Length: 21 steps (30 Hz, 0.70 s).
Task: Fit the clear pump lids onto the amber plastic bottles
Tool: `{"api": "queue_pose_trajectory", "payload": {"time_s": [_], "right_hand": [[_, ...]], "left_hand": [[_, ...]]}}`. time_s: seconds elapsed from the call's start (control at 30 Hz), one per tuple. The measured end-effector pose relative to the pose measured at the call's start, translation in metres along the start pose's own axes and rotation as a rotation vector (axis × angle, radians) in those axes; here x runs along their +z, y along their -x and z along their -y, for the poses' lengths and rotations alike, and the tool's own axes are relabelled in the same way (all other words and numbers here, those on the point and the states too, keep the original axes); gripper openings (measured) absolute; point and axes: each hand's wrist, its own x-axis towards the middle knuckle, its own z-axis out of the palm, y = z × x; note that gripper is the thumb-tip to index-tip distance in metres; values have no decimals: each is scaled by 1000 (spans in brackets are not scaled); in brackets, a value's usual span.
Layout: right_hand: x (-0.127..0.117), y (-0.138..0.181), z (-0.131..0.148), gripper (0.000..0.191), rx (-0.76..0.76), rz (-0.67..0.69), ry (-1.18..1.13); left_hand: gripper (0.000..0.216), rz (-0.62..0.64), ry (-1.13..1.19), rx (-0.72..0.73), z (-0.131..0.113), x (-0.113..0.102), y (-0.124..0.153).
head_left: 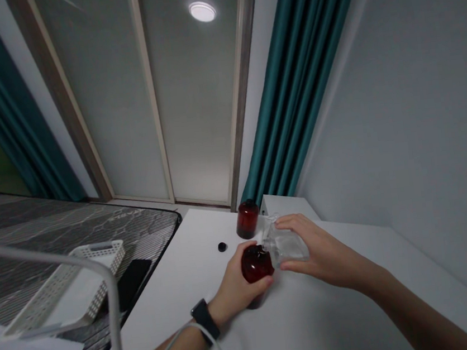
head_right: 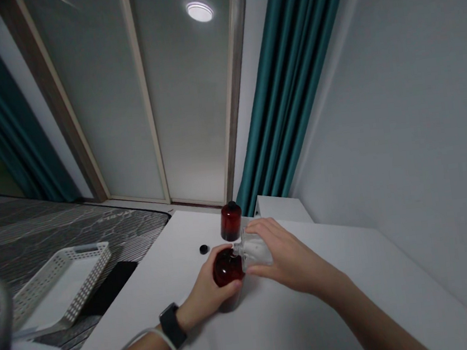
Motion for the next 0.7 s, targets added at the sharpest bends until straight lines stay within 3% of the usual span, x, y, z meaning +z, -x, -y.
{"api": "queue_pose_trajectory", "payload": {"time_s": [0.7], "right_hand": [[0, -1, -4, 57, -32, -16, 4]], "left_hand": [[65, 10, 11, -2, 4, 1, 0]]}}
